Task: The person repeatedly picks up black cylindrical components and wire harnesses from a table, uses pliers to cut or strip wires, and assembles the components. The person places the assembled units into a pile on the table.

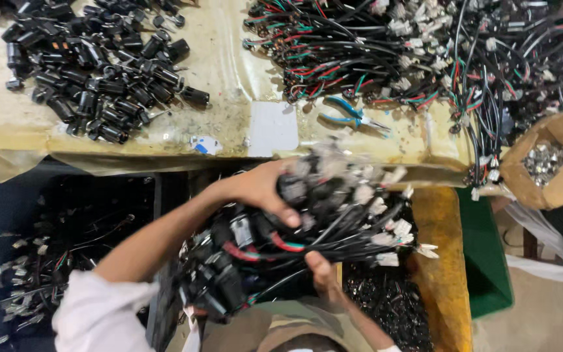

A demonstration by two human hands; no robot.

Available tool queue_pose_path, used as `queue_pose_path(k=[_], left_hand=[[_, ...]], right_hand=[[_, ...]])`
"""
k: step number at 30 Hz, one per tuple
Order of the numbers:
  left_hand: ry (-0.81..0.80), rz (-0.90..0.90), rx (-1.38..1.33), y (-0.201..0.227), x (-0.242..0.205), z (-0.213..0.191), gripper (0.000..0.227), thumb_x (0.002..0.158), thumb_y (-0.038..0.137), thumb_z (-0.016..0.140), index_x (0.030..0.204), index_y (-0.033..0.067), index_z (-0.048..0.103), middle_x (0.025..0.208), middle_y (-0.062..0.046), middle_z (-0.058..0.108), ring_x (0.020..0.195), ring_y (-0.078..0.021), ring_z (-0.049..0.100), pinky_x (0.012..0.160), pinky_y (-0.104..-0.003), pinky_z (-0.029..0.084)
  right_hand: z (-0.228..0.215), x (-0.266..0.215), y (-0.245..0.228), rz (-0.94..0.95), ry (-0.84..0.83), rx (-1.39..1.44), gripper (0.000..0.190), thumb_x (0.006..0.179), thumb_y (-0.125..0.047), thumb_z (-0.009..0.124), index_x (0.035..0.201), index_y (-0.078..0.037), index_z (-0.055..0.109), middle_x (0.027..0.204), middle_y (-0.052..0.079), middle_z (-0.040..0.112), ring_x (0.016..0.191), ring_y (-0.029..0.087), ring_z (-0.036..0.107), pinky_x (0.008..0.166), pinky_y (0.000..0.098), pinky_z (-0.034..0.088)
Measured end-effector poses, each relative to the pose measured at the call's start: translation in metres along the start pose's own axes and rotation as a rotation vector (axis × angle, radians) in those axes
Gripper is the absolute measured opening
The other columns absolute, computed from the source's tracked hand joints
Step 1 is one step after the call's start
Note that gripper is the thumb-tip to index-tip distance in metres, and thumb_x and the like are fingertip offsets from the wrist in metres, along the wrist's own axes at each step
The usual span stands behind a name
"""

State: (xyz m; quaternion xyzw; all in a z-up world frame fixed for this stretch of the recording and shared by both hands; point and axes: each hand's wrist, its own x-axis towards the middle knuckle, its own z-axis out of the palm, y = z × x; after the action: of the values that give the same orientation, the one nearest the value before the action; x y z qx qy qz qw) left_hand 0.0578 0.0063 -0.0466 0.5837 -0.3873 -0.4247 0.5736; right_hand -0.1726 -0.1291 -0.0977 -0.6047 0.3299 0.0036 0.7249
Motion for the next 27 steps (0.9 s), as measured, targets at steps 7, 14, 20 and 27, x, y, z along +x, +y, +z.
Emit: queue_pose_path(k=[7, 14, 20, 27], left_hand=[[0.545, 0.222, 0.605, 0.02, -0.138, 0.012, 0.102, 0.057, 0.046, 0.091, 0.139, 0.0035, 0.049, 0.131, -0.012, 0.063, 0.121, -0.0265, 0.06, 0.109, -0.04, 0.044], [1.002, 0.112, 0.704, 0.015, -0.212, 0.078, 0.08, 0.074, 0.038, 0.085, 0.138, 0.0095, 0.047, 0.133, -0.009, 0.062, 0.121, -0.0244, 0.062, 0.106, -0.04, 0.051], [2.012, 0.081, 0.298, 0.034, -0.314, 0.088, 0.063, 0.089, 0.031, 0.08, 0.138, 0.0147, 0.045, 0.135, -0.006, 0.062, 0.121, -0.0226, 0.064, 0.104, -0.04, 0.057], [2.139, -0.132, -0.5, -0.102, -0.417, 0.031, 0.054, 0.093, 0.029, 0.085, 0.138, 0.0119, 0.06, 0.133, -0.003, 0.065, 0.115, -0.0213, 0.064, 0.091, -0.046, 0.056]], right_hand=[[0.046, 0.005, -0.059, -0.177, -0.383, -0.357, 0.077, 0.065, -0.067, 0.071, 0.117, -0.01, 0.071, 0.096, 0.006, 0.08, 0.084, 0.018, 0.074, 0.078, 0.0333, 0.062], [0.144, -0.01, -0.139, -0.571, -0.931, -0.648, 0.085, 0.06, -0.073, 0.073, 0.117, -0.01, 0.07, 0.096, 0.006, 0.08, 0.084, 0.018, 0.075, 0.08, 0.0334, 0.062], [0.329, -0.021, -0.13, -0.722, -1.4, -0.635, 0.103, 0.055, -0.083, 0.067, 0.124, -0.007, 0.068, 0.099, 0.009, 0.081, 0.089, 0.023, 0.075, 0.083, 0.0367, 0.062], [0.441, 0.023, -0.044, -0.726, -1.131, -1.122, 0.123, 0.068, -0.099, 0.049, 0.14, 0.001, 0.053, 0.133, 0.027, 0.064, 0.086, 0.025, 0.08, 0.068, 0.038, 0.063]])
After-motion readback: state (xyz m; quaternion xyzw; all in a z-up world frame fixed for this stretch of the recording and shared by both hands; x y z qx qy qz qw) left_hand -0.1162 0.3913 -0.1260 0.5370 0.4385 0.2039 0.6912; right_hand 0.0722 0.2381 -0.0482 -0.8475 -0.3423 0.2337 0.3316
